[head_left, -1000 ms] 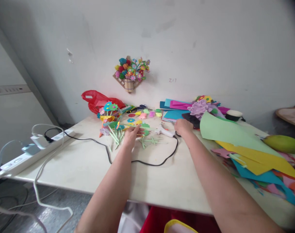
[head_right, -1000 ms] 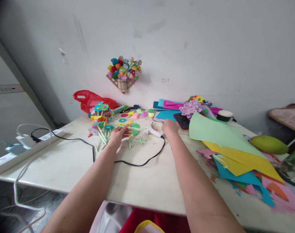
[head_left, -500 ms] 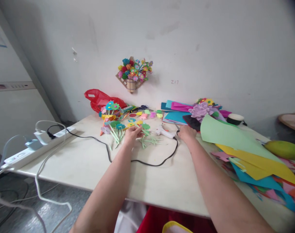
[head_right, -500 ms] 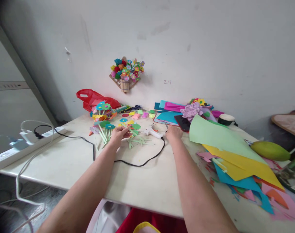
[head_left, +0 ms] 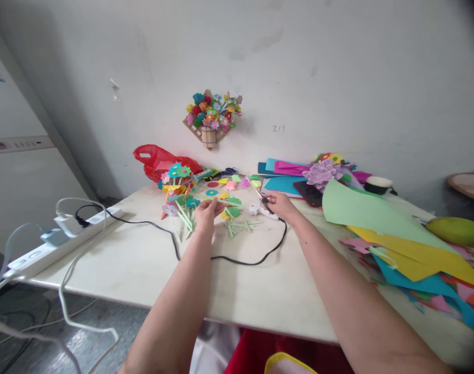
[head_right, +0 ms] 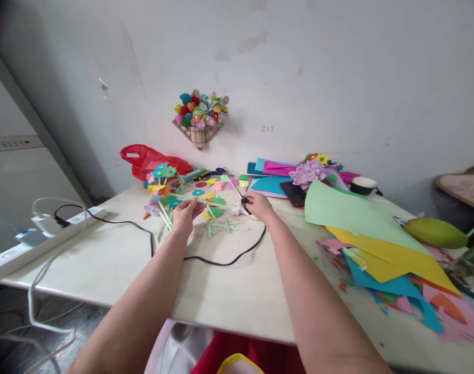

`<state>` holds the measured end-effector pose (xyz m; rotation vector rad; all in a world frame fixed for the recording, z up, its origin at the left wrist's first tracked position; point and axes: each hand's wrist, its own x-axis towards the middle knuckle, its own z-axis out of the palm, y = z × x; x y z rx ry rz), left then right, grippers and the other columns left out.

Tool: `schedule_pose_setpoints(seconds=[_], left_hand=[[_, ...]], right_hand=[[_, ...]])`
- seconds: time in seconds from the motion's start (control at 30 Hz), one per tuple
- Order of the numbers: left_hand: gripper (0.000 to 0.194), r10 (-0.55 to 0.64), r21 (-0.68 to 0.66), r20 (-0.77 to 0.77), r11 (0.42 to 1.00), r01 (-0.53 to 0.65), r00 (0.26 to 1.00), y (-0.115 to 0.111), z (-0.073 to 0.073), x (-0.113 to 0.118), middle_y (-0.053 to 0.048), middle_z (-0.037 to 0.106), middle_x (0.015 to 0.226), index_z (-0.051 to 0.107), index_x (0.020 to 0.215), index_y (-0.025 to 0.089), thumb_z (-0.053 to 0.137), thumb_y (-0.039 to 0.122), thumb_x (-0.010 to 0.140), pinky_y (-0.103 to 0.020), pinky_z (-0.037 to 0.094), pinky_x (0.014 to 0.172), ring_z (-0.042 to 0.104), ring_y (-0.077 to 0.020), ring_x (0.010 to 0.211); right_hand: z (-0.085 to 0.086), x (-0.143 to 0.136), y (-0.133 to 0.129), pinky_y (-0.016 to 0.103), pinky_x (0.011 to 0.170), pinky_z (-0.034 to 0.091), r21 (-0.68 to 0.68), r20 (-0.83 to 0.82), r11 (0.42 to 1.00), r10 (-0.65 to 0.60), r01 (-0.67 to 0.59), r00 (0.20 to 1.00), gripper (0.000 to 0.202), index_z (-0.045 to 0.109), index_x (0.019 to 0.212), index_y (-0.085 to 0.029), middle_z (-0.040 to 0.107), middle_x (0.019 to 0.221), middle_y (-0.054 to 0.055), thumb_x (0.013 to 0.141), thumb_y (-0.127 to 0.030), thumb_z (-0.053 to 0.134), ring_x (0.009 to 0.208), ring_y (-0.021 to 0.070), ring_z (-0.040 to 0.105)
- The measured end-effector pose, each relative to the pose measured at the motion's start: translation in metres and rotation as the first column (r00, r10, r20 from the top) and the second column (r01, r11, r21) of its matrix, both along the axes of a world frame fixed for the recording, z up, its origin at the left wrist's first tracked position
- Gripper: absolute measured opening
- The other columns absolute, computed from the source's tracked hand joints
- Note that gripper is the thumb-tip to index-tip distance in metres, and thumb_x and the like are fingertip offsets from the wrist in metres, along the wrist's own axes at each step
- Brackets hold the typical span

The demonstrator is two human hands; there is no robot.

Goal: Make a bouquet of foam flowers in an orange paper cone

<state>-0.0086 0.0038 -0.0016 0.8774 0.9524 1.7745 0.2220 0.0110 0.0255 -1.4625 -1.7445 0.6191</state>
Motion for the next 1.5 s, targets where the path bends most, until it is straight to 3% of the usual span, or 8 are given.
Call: schedule_pose_setpoints(seconds=[0.07, 0.13, 0.3, 0.47, 0.63, 1.13, 1.5], left_hand=[[0.034, 0.035, 0.009, 0.02, 0.999, -0.035, 0.999, -0.001, 0.002, 0.0, -0.005, 0.066, 0.066, 0.056, 0.07, 0.014, 0.078, 0.037, 0.059, -0.033, 0.056, 0.073, 0.069, -0.0183, 0.068], [0.034, 0.064, 0.006, 0.041, 0.998, -0.064, 0.997, 0.0, 0.003, -0.001, -0.004, 0.066, 0.065, 0.054, 0.07, 0.015, 0.078, 0.037, 0.059, -0.034, 0.056, 0.073, 0.069, -0.0185, 0.068], [0.035, 0.092, 0.024, 0.094, 0.995, -0.095, 0.991, 0.001, 0.003, -0.002, -0.005, 0.067, 0.066, 0.052, 0.067, 0.016, 0.077, 0.039, 0.06, -0.033, 0.055, 0.075, 0.07, -0.019, 0.07], [0.036, 0.068, 0.03, 0.13, 0.997, -0.072, 0.989, 0.0, 0.003, -0.002, -0.005, 0.066, 0.065, 0.053, 0.067, 0.016, 0.079, 0.038, 0.056, -0.033, 0.054, 0.076, 0.07, -0.0197, 0.072], [0.033, 0.014, 0.026, 0.168, 0.999, -0.019, 0.986, 0.002, 0.001, -0.001, -0.003, 0.065, 0.064, 0.054, 0.065, 0.016, 0.08, 0.032, 0.053, -0.034, 0.053, 0.08, 0.069, -0.0192, 0.074], [0.022, -0.145, 0.0, 0.179, 0.989, 0.147, 0.973, 0.0, 0.001, 0.005, -0.003, 0.064, 0.062, 0.057, 0.063, 0.013, 0.077, 0.018, 0.058, -0.031, 0.052, 0.081, 0.068, -0.016, 0.068], [0.022, -0.122, -0.019, 0.161, 0.992, 0.127, 0.979, -0.001, 0.001, 0.006, -0.002, 0.061, 0.06, 0.056, 0.062, 0.012, 0.077, 0.017, 0.062, -0.031, 0.053, 0.08, 0.068, -0.016, 0.066]], right_hand=[[0.003, -0.007, -0.005, 0.021, 0.052, 0.043, -0.045, -0.231, 0.986, 0.144, -0.158, 0.962, 0.039, 0.062, 0.103, -0.014, 0.066, 0.067, 0.0, 0.068, -0.029, 0.069, 0.057, 0.0109, 0.058], [0.006, -0.012, -0.011, 0.02, 0.048, 0.04, -0.074, -0.349, 0.951, 0.258, -0.301, 0.901, 0.039, 0.062, 0.098, -0.013, 0.061, 0.061, -0.002, 0.065, -0.033, 0.072, 0.052, 0.0088, 0.054], [0.016, -0.017, -0.023, 0.017, 0.038, 0.033, -0.233, -0.24, 0.844, 0.432, -0.484, 0.869, 0.034, 0.063, 0.079, -0.013, 0.056, 0.052, -0.004, 0.066, -0.042, 0.072, 0.041, 0.0051, 0.047], [0.015, -0.023, -0.025, 0.017, 0.035, 0.034, -0.342, -0.156, 0.793, 0.481, -0.504, 0.863, 0.034, 0.056, 0.067, -0.014, 0.056, 0.049, -0.004, 0.073, -0.045, 0.068, 0.036, 0.0046, 0.045], [0.006, -0.03, -0.021, 0.018, 0.036, 0.041, -0.323, -0.19, 0.81, 0.452, -0.49, 0.872, 0.033, 0.056, 0.068, -0.015, 0.056, 0.048, -0.004, 0.072, -0.044, 0.07, 0.036, 0.0055, 0.046], [-0.001, -0.039, -0.015, 0.017, 0.036, 0.039, -0.245, -0.206, 0.833, 0.456, -0.497, 0.866, 0.042, 0.062, 0.071, -0.013, 0.055, 0.048, -0.004, 0.063, -0.052, 0.074, 0.037, 0.005, 0.045], [-0.009, -0.042, -0.01, 0.018, 0.036, 0.033, -0.204, -0.18, 0.861, 0.436, -0.467, 0.882, 0.042, 0.066, 0.075, -0.012, 0.048, 0.044, -0.006, 0.064, -0.051, 0.073, 0.036, 0.0041, 0.039]])
